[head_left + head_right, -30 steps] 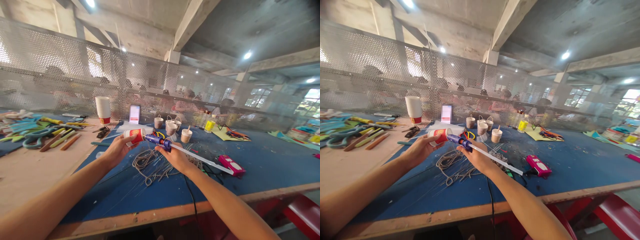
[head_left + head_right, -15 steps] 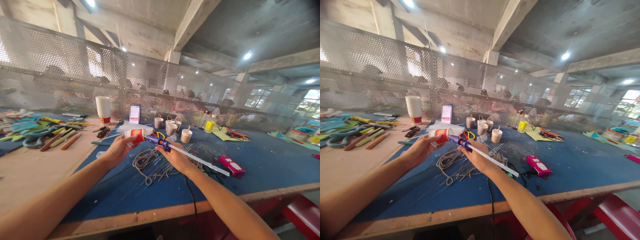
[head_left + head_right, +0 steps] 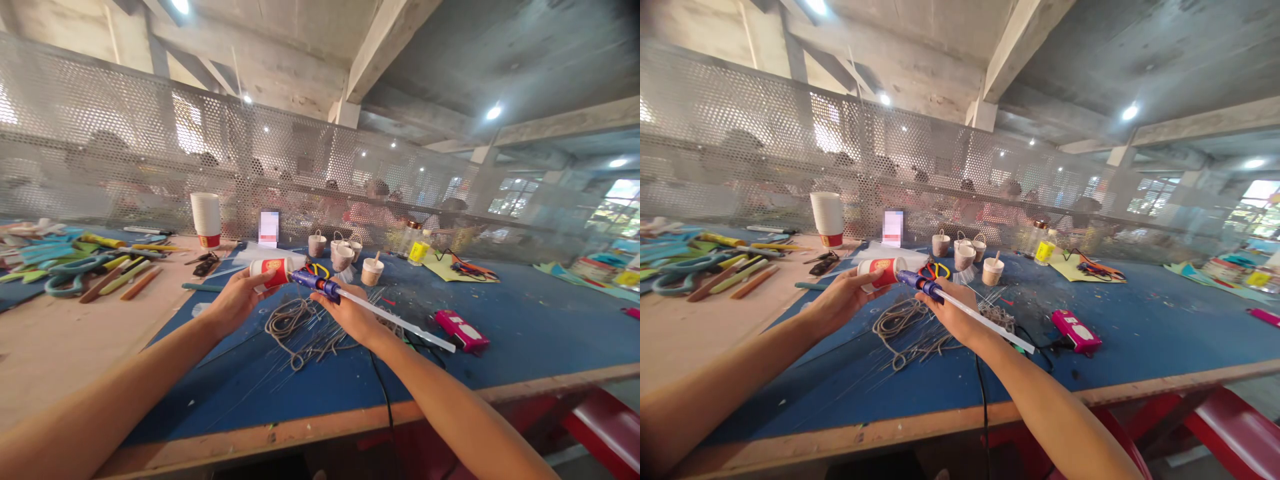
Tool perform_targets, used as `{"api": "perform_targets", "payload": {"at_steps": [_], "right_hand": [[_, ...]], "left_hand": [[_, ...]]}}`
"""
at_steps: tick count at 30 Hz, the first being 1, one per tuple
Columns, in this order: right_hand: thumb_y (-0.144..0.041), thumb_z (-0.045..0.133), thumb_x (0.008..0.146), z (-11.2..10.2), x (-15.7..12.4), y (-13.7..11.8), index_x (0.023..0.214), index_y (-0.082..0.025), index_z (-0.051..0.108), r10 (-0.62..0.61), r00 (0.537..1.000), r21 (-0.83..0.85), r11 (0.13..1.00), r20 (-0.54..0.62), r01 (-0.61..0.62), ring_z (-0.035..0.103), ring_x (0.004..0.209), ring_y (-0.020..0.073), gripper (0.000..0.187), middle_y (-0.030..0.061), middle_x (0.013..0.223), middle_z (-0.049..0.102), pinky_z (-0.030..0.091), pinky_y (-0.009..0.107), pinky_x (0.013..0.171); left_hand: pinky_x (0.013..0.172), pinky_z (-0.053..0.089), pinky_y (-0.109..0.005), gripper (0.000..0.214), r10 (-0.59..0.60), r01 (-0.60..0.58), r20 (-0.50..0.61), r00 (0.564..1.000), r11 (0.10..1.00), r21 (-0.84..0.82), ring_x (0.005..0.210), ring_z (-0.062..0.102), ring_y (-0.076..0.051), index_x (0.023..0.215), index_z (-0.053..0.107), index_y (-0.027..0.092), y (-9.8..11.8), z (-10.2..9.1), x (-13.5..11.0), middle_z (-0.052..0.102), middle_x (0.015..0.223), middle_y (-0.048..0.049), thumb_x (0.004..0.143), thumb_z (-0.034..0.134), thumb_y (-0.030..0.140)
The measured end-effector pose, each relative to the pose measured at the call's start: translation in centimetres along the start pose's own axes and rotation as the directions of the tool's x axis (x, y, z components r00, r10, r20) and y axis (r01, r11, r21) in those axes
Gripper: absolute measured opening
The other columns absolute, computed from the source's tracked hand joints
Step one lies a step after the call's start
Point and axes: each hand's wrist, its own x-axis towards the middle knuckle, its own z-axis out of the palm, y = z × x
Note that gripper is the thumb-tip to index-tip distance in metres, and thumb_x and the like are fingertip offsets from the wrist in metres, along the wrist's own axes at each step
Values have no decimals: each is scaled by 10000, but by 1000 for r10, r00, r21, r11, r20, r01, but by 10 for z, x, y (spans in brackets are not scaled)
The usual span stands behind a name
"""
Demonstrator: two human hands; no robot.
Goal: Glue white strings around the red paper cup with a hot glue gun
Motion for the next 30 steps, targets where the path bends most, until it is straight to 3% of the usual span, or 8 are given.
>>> {"api": "perform_targets", "payload": {"at_steps": [30], "right_hand": [[-561, 618, 969, -1, -1, 0, 858, -230, 628, 1, 1000, -64, 998, 9, 0, 686, 622, 212, 349, 32, 727, 739, 380, 285, 539]], "left_hand": [[845, 577, -331, 216, 3, -3, 21, 1000, 1000, 16, 935, 723, -223, 958, 796, 173, -2, -3, 2, 810, 1010, -85, 761, 849, 245]]}}
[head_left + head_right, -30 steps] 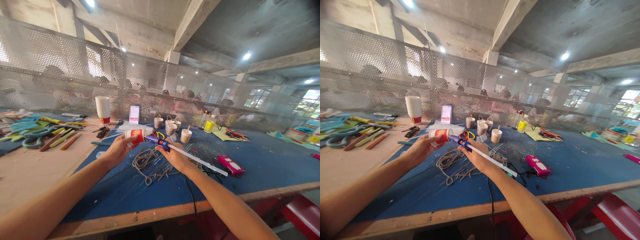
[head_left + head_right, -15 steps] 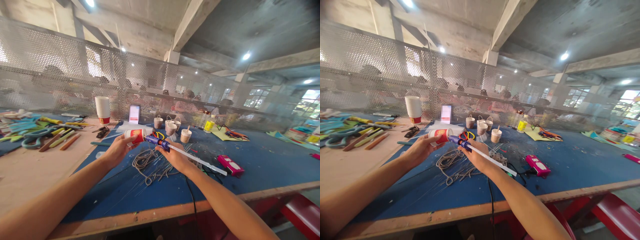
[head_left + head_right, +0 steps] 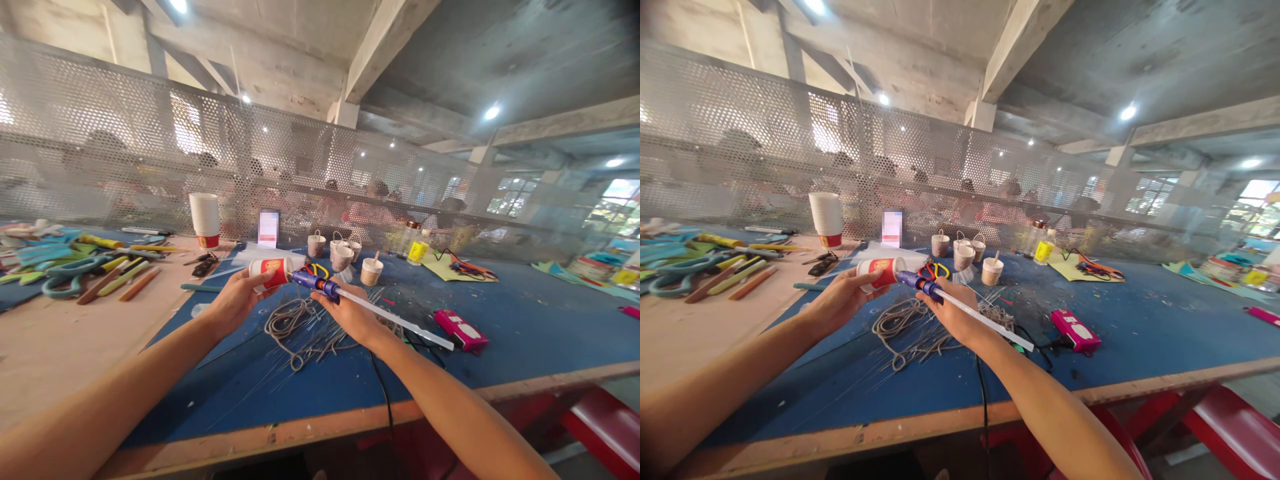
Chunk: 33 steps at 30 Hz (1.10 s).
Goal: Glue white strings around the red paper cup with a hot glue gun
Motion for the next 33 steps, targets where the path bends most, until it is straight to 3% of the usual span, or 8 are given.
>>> {"api": "perform_targets", "payload": {"at_steps": [33], "right_hand": [[-548, 619, 973, 2, 1, 3, 893, -210, 638, 23, 999, -22, 999, -29, -24, 708, 663, 229, 347, 55, 758, 750, 395, 285, 559]], "left_hand": [[825, 563, -311, 238, -12, 13, -9, 1000, 999, 34, 929, 713, -217, 938, 791, 177, -2, 0, -1, 801, 984, -77, 725, 875, 242]]}}
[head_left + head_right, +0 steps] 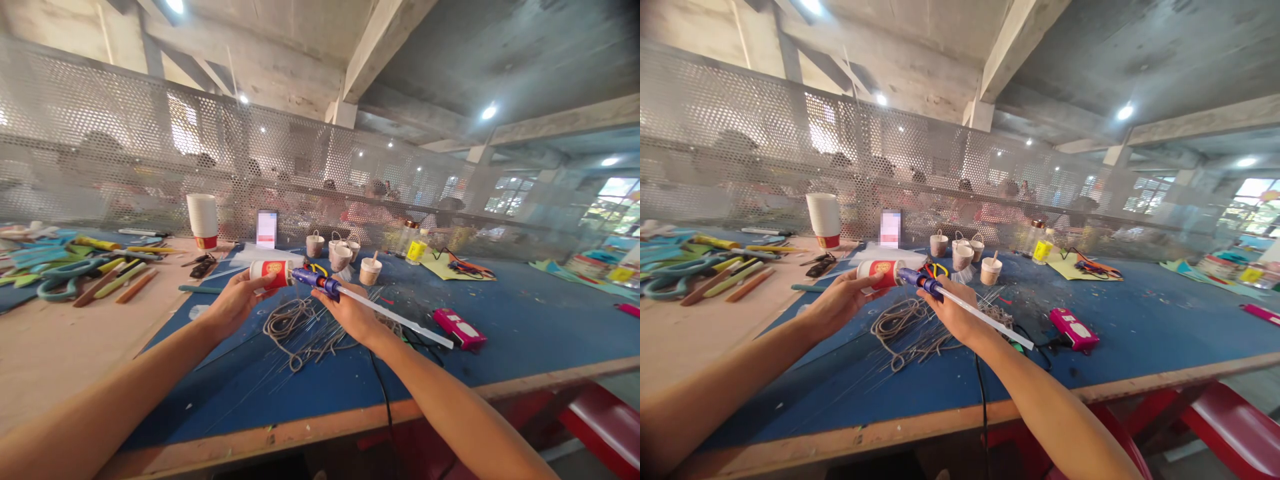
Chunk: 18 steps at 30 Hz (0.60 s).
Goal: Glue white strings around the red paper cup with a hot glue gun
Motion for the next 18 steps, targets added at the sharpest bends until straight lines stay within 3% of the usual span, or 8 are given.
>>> {"api": "perform_targets", "payload": {"at_steps": [18], "right_hand": [[-514, 624, 981, -4, 1, -1, 940, -203, 668, 41, 999, 24, 999, 36, -42, 719, 741, 238, 317, 68, 836, 762, 427, 271, 611]], "left_hand": [[834, 546, -345, 284, 27, -27, 7, 1000, 999, 38, 891, 709, -229, 923, 788, 167, 0, 3, -2, 795, 937, -80, 688, 898, 282]]}}
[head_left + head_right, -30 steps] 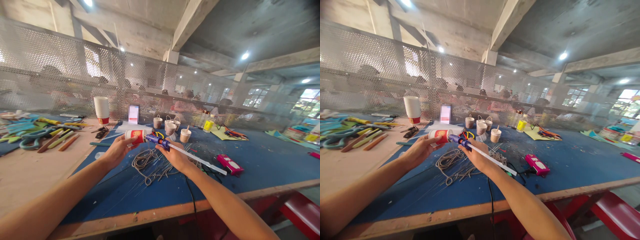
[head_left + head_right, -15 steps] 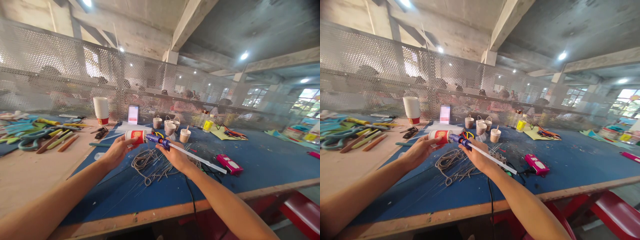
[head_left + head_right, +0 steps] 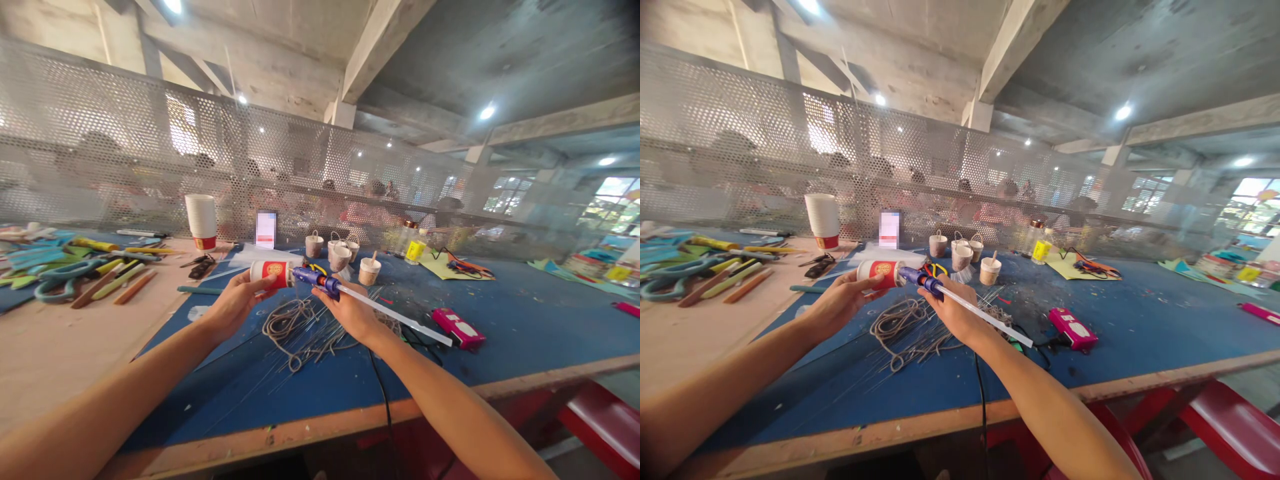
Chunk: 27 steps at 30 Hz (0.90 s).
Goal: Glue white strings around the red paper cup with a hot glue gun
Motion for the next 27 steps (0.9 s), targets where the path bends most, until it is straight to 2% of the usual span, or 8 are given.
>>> {"api": "perform_targets", "payload": {"at_steps": [19, 22, 24, 27], "right_hand": [[-527, 613, 976, 3, 0, 4, 980, -199, 698, 22, 1000, 55, 998, -11, -21, 707, 733, 250, 339, 84, 825, 758, 447, 289, 643], [-544, 607, 967, 5, 1, 7, 1010, -200, 716, 50, 998, 154, 987, -39, -44, 700, 763, 256, 363, 91, 859, 760, 466, 306, 678], [-563, 612, 951, 7, 3, 9, 991, -197, 726, 96, 995, 282, 956, -38, -81, 681, 753, 248, 385, 84, 847, 752, 470, 315, 685], [-590, 631, 919, 6, 8, 10, 883, -193, 710, 190, 980, 528, 828, 55, -190, 610, 637, 196, 407, 35, 678, 675, 448, 299, 625]], "left_hand": [[882, 528, -356, 272, 54, -57, 42, 998, 995, 83, 869, 714, -230, 923, 799, 180, -4, -4, 2, 805, 937, -84, 721, 883, 341], [838, 525, -336, 255, 59, -63, 46, 997, 994, 88, 831, 707, -216, 907, 795, 181, -3, -2, 1, 800, 902, -70, 727, 878, 340], [815, 522, -321, 247, 61, -64, 45, 997, 995, 77, 817, 701, -205, 894, 791, 182, -2, -1, 0, 796, 890, -61, 724, 881, 336], [838, 526, -324, 268, 49, -51, 42, 998, 998, 48, 846, 698, -208, 894, 787, 178, 2, 2, -2, 794, 906, -64, 700, 896, 326]]}}
